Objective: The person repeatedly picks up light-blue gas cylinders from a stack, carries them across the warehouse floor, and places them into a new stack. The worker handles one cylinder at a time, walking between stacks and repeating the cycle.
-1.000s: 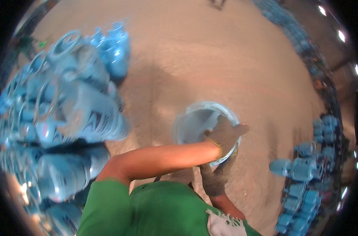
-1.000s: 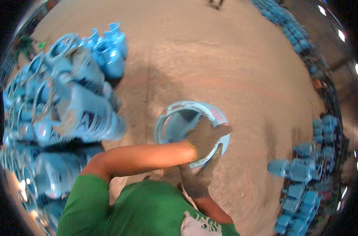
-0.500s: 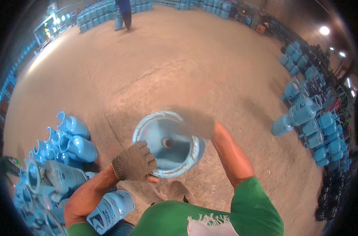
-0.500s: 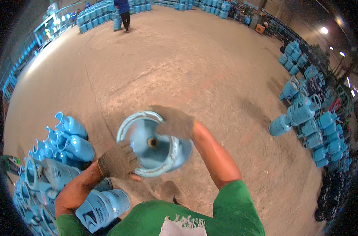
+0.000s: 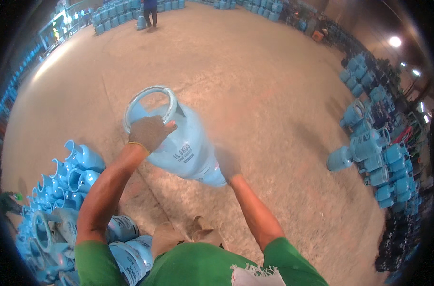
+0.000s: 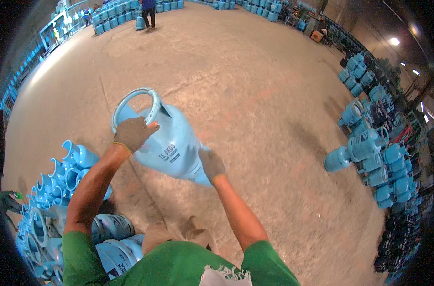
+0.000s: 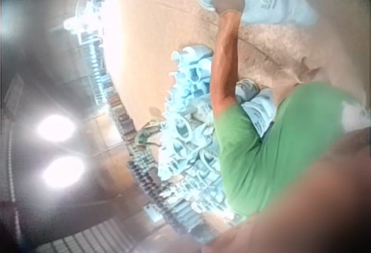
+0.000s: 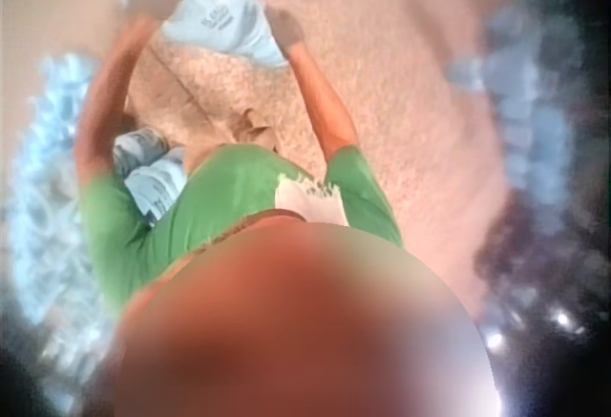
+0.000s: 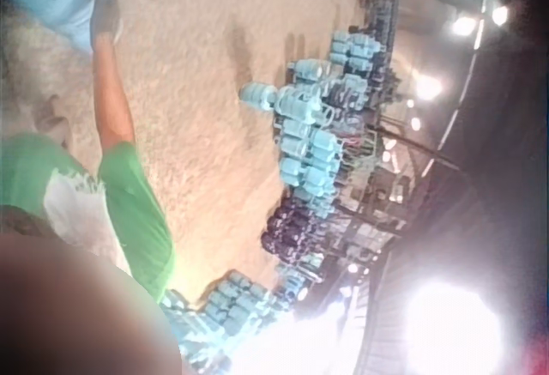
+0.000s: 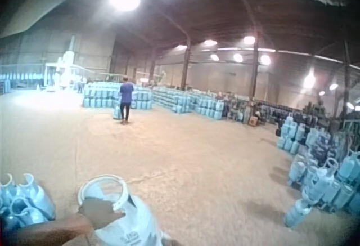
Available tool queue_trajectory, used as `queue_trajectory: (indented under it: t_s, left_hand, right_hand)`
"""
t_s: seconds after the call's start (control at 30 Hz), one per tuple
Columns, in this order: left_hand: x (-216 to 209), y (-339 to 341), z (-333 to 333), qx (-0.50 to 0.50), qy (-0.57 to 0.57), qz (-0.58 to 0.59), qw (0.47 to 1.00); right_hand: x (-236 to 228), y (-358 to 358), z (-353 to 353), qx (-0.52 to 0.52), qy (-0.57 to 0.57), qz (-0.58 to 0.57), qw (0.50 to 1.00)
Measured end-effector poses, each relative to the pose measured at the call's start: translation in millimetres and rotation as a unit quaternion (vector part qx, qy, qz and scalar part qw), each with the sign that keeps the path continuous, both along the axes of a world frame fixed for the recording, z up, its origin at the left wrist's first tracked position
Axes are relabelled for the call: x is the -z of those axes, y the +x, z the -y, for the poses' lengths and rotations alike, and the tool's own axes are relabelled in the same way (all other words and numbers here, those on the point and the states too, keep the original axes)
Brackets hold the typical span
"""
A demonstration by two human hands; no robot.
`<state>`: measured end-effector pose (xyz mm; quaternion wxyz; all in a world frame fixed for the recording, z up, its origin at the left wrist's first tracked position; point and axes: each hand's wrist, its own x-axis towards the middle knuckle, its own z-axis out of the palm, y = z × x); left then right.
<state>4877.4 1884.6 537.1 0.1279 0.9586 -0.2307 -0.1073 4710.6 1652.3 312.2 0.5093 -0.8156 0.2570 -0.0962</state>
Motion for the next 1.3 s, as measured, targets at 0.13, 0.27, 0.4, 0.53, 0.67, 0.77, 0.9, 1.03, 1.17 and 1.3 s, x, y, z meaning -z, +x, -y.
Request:
queue_trajectory:
  t_s: [0.13,0.27,0.4,0.53,0.67,0.77,0.9,1.03,1.17,1.3]
  left_hand:
    - [9,42,-18,0.023,-0.049,-0.063,0.997]
    - [48,79,-73,0.289,-0.154,-0.112,0.938]
    - [91,64,-82,0.263,-0.209,-0.103,0.936]
    - [118,32,-56,0.135,-0.342,-0.106,0.924]
    - [115,49,-44,0.215,-0.423,-0.018,0.880]
    - [94,76,-63,0.147,-0.419,-0.376,0.813]
    - [65,81,-131,0.209,-0.399,-0.211,0.868]
    - [74,103,-204,0.464,-0.273,0.104,0.836]
    - [102,137,-222,0.545,-0.141,0.250,0.788]
    - [115,163,-213,0.481,-0.239,0.206,0.818]
  right_hand:
    - [14,-27,-38,0.064,0.119,-0.090,0.987]
    - [-22,-26,-103,0.052,0.122,-0.022,0.991]
    - [-57,-8,-181,-0.039,-0.073,0.095,0.992]
    - [-89,26,-242,-0.077,0.023,0.222,0.972]
    - [-130,61,-251,0.063,-0.041,0.084,0.994]
    - [-153,75,-225,0.019,-0.018,0.100,0.995]
    - [-173,108,-174,-0.066,-0.064,-0.018,0.996]
    - [-191,172,-141,-0.165,-0.061,-0.044,0.983]
    - [-211,241,-145,-0.251,-0.102,-0.103,0.957]
    - [-213,271,-177,-0.169,-0.178,-0.038,0.969]
